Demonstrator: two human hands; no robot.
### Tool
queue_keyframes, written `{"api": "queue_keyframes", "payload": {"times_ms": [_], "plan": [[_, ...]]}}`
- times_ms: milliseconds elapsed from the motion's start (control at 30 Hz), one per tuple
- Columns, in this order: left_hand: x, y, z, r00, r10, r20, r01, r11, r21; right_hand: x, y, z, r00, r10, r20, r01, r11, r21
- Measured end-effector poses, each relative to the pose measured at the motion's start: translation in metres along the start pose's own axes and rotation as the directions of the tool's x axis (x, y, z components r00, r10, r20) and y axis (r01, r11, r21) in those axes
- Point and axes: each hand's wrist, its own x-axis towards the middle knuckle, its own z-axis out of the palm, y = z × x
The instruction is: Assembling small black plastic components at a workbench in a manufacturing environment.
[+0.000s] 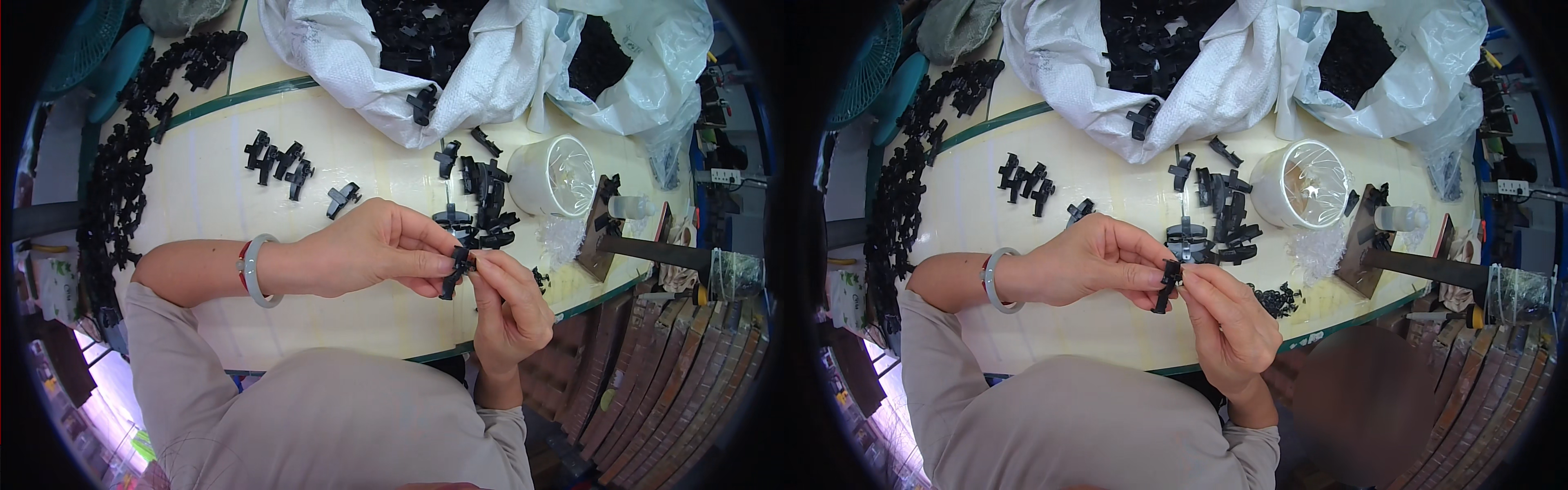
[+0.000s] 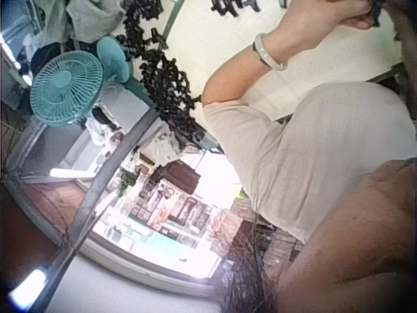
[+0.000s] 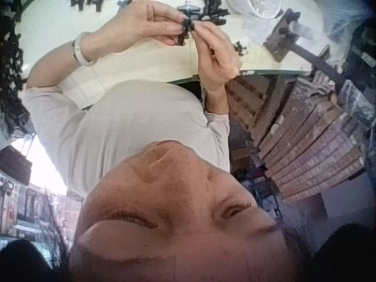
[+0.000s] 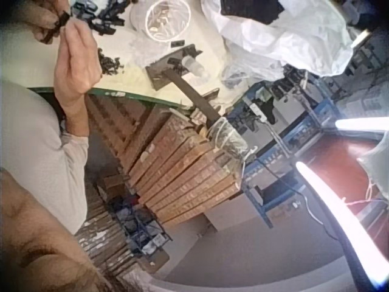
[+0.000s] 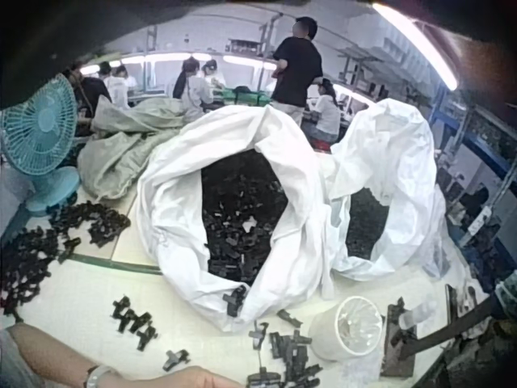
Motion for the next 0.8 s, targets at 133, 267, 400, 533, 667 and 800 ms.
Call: {"api": "queue_keyframes", "payload": {"times_ms": [133, 267, 400, 533, 667, 800], "plan": [[-0.001, -0.001, 0.001, 0.999, 0.036, -0.022, -0.034, 0.996, 0.082, -0.002, 0.001, 0.001, 0.998, -0.062, 0.016, 0.063, 0.996, -0.057], [-0.002, -0.004, 0.003, 0.994, 0.094, -0.05, -0.088, 0.989, 0.119, -0.006, 0.0, 0.002, 0.994, -0.105, 0.032, 0.108, 0.988, -0.111], [0.003, -0.007, 0.004, 0.996, 0.079, -0.05, -0.072, 0.99, 0.12, -0.008, 0.005, 0.003, 0.997, -0.078, -0.003, 0.078, 0.994, -0.07], [-0.005, -0.001, 0.003, 0.986, 0.112, -0.121, -0.093, 0.984, 0.15, -0.007, 0.001, -0.007, 0.987, 0.124, -0.103, -0.123, 0.992, 0.014], [-0.012, 0.014, -0.012, 0.954, 0.14, -0.265, -0.013, 0.903, 0.429, -0.005, 0.019, -0.061, 0.946, 0.232, -0.227, -0.296, 0.903, -0.311], [-0.026, 0.013, -0.028, 0.848, 0.285, -0.447, 0.133, 0.702, 0.7, -0.015, 0.03, -0.065, 0.968, 0.208, 0.141, -0.123, 0.881, -0.456]]}}
